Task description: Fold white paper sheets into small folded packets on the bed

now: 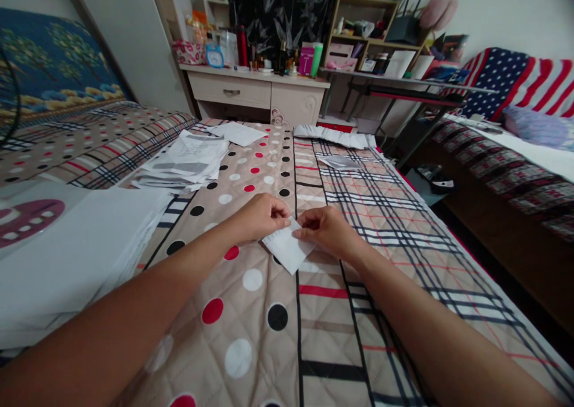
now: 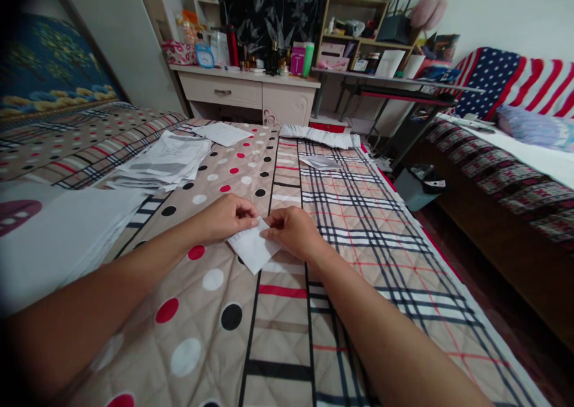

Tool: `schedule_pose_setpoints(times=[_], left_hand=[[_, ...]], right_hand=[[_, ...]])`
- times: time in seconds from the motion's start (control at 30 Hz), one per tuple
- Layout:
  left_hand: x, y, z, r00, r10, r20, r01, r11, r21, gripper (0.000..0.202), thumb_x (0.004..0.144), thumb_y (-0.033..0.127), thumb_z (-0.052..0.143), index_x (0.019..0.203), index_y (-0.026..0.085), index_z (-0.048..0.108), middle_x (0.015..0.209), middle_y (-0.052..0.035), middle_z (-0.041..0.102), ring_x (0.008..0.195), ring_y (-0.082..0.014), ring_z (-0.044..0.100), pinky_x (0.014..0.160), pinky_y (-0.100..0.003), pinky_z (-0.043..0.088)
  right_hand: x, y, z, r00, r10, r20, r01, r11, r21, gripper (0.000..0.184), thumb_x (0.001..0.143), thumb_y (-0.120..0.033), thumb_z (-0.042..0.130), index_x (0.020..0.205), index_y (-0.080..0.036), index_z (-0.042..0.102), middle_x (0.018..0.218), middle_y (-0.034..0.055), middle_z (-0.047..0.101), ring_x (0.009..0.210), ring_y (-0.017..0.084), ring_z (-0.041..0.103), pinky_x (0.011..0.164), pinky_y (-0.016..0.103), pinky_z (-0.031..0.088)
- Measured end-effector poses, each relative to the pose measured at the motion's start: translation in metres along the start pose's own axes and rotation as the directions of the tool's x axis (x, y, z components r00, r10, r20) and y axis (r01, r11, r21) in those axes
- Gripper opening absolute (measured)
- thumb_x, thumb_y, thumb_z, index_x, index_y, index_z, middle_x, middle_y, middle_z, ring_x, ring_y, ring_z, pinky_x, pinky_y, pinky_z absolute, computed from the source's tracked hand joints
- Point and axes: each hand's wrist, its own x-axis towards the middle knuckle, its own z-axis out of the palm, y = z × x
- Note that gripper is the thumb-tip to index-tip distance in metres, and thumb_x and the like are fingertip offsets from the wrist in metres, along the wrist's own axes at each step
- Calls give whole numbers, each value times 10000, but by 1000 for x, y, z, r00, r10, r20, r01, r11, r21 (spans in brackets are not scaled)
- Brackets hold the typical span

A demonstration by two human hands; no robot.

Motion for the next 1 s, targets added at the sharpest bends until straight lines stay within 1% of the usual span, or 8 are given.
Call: schedule_pose_setpoints(times=[0.07,0.2,0.4,0.47,0.63,0.83,0.93,1.0], left_hand=[[0,-4,4,1000,21,-18,-20,998,58,119,709,233,615,683,141,685,594,2,613,546,-108,505,498,-208,325],[-2,-9,9,998,37,-44,-33,997,74,119,732,240,623,730,143,692,638,-9,640,579,-115,534,538,-214,367],[-3,-15,12,997,63,-53,-59,996,68,108,748,228,632,762,140,695,672,-17,660,611,-123,562,552,-218,390],[-4,-14,12,994,89,-63,-84,993,84,89,748,201,630,760,138,692,673,-17,659,615,-121,564,559,-219,395],[-5,-12,11,988,128,-87,-119,987,110,61,716,132,641,740,136,697,652,-7,659,598,-113,567,555,-214,399],[-4,-14,15,987,103,-121,-89,989,115,78,715,126,641,739,131,715,639,-13,670,585,-113,574,550,-217,401],[-5,-15,13,995,60,-81,-53,995,90,74,730,154,641,752,135,709,663,-13,673,610,-119,581,562,-221,410],[-6,-15,10,999,40,-21,-39,998,46,86,729,166,650,789,134,703,700,-13,673,639,-122,584,593,-228,433]], right_hand=[[0,2,2,1000,-9,3,9,995,-101,182,670,-338,746,731,-181,679,619,-17,584,556,115,474,504,241,283],[-3,-5,6,998,-25,-58,7,958,-286,222,624,-314,794,756,-189,667,631,-31,574,567,113,468,516,243,264],[-7,-15,14,986,-93,-141,15,877,-479,229,669,-354,781,710,-185,631,603,-48,530,553,96,412,540,248,235],[-7,-14,17,978,-116,-172,19,875,-483,223,703,-368,759,703,-181,638,591,-47,519,548,95,403,543,250,230],[-7,-9,22,972,-102,-213,15,927,-376,181,783,-363,690,755,-185,698,570,-37,534,539,102,419,534,247,239],[-5,-6,25,959,-131,-249,22,917,-397,148,759,-324,713,738,-178,708,566,-25,568,527,103,430,532,247,240],[-4,-4,26,952,-170,-254,45,901,-431,134,738,-302,731,712,-175,699,587,-21,591,533,101,446,534,244,243],[-4,-2,27,950,-191,-248,66,897,-436,129,733,-292,733,704,-173,692,598,-20,599,539,102,454,534,241,247]])
